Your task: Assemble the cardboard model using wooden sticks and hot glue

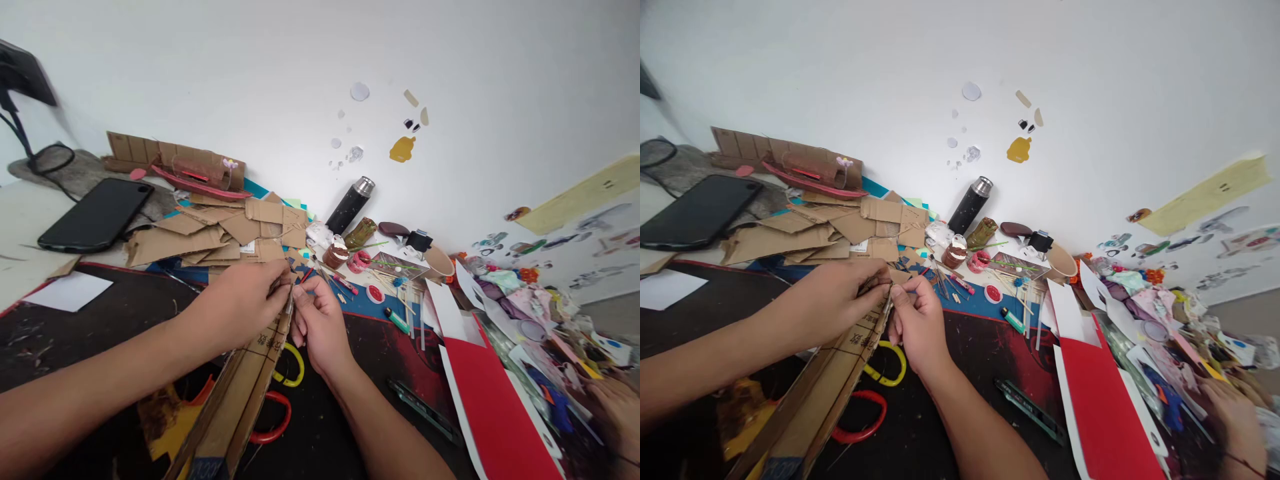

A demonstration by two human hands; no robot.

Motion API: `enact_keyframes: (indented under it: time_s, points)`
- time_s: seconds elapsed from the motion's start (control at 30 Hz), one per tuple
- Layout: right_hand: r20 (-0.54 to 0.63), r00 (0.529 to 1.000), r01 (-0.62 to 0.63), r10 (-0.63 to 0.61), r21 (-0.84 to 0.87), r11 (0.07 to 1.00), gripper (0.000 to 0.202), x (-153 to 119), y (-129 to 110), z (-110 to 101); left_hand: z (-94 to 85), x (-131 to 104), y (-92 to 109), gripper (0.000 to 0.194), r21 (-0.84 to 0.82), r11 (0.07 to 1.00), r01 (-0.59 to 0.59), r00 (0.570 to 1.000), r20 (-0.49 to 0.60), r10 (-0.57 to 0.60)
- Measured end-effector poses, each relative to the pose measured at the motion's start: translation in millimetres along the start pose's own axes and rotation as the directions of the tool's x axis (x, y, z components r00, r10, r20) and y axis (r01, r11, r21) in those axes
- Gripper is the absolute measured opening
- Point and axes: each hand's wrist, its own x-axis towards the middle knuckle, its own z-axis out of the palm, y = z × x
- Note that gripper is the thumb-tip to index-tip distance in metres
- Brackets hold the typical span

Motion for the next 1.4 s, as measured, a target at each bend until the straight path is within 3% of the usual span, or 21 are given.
enact_keyframes:
  time_s: [1.4]
  points:
    - [-0.004, 1.0, -0.011, 0.011, -0.026, 1.0, 0.049, 0.4, -1.1, 0.5, 4.4, 1.9, -3.3, 0.021, -0.007, 1.0, -0.011, 1.0, -0.025, 0.011]
